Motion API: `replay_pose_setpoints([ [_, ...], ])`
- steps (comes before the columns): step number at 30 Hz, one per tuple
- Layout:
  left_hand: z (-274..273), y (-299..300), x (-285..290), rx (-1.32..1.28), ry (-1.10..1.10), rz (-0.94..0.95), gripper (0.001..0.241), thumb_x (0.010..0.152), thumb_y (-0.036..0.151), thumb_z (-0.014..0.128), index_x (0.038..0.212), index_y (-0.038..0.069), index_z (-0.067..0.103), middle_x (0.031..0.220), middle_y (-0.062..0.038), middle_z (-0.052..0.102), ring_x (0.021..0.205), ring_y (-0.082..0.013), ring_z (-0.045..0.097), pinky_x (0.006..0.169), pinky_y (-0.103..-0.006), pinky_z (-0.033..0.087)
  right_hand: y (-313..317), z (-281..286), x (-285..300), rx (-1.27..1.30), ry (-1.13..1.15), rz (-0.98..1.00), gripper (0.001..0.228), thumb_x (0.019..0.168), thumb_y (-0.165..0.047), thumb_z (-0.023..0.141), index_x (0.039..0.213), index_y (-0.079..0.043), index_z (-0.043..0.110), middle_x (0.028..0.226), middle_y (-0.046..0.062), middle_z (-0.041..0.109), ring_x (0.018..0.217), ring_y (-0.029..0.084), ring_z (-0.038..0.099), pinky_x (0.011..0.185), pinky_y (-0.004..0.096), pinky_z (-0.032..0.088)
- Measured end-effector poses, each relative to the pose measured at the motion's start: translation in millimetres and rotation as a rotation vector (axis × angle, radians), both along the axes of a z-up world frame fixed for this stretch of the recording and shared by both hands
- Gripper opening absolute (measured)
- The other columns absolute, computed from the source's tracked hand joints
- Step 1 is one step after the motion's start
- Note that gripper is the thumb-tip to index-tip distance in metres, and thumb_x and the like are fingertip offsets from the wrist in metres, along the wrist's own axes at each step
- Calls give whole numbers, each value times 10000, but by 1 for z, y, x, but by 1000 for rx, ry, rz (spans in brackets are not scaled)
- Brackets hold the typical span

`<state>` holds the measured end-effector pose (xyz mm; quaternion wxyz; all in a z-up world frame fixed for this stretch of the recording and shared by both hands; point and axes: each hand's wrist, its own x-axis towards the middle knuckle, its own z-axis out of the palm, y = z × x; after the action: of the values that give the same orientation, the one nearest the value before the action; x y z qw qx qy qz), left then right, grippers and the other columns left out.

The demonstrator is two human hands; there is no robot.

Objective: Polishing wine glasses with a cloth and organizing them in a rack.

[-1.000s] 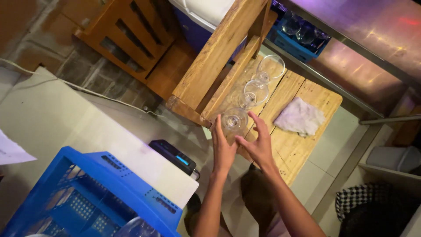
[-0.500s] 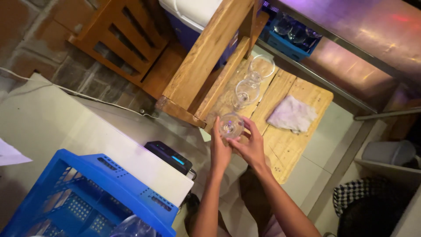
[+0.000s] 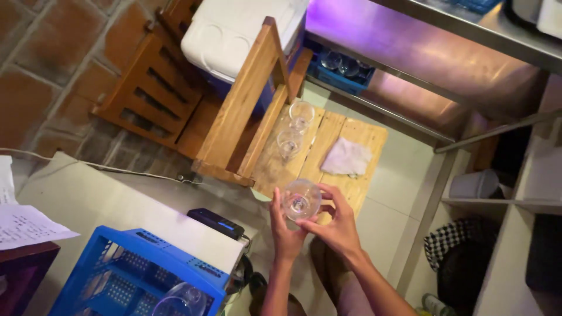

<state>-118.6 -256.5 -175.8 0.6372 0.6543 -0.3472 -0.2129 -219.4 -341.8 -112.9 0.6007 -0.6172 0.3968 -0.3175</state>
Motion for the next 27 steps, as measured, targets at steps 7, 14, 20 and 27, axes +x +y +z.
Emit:
replay_pose_setpoints([
  [7, 36, -33, -34, -197, 199, -136, 1096, 856, 342, 911, 1620, 40, 186, 1509, -192, 477, 1294, -292, 594, 1085, -451, 548, -21, 52, -38, -55, -131, -86, 815, 651, -169, 943, 1356, -56, 550, 1264, 41, 595, 1124, 161, 602, 901, 328, 564],
  [14, 117, -78, -64, -178, 476, -185, 1085, 938, 680, 617, 1671, 64, 106, 1491, -205, 505, 1190, -241, 609, 946, -368, 559, -59, 82, -77, -32, -171, -130, 343, 975, -98, 673, 1308, -23, 641, 1223, 52, 597, 1034, 126, 600, 884, 273, 536],
  [20, 102, -95, -73, -112, 492, -177, 987, 982, 707, 446, 1660, 65, 127, 1426, -199, 584, 905, -194, 677, 725, -296, 591, -81, 78, -88, -72, -104, -91, 294, 977, -35, 650, 1270, -14, 663, 1188, 63, 624, 1007, 119, 625, 847, 262, 533],
  [27, 73, -107, -54, -58, 566, -150, 945, 976, 692, 412, 1641, 80, 138, 1374, -186, 607, 703, -175, 653, 612, -290, 591, -106, 17, -81, 16, -106, -177, 264, 1002, -55, 634, 1260, -17, 669, 1133, 58, 679, 983, 119, 636, 888, 261, 540],
])
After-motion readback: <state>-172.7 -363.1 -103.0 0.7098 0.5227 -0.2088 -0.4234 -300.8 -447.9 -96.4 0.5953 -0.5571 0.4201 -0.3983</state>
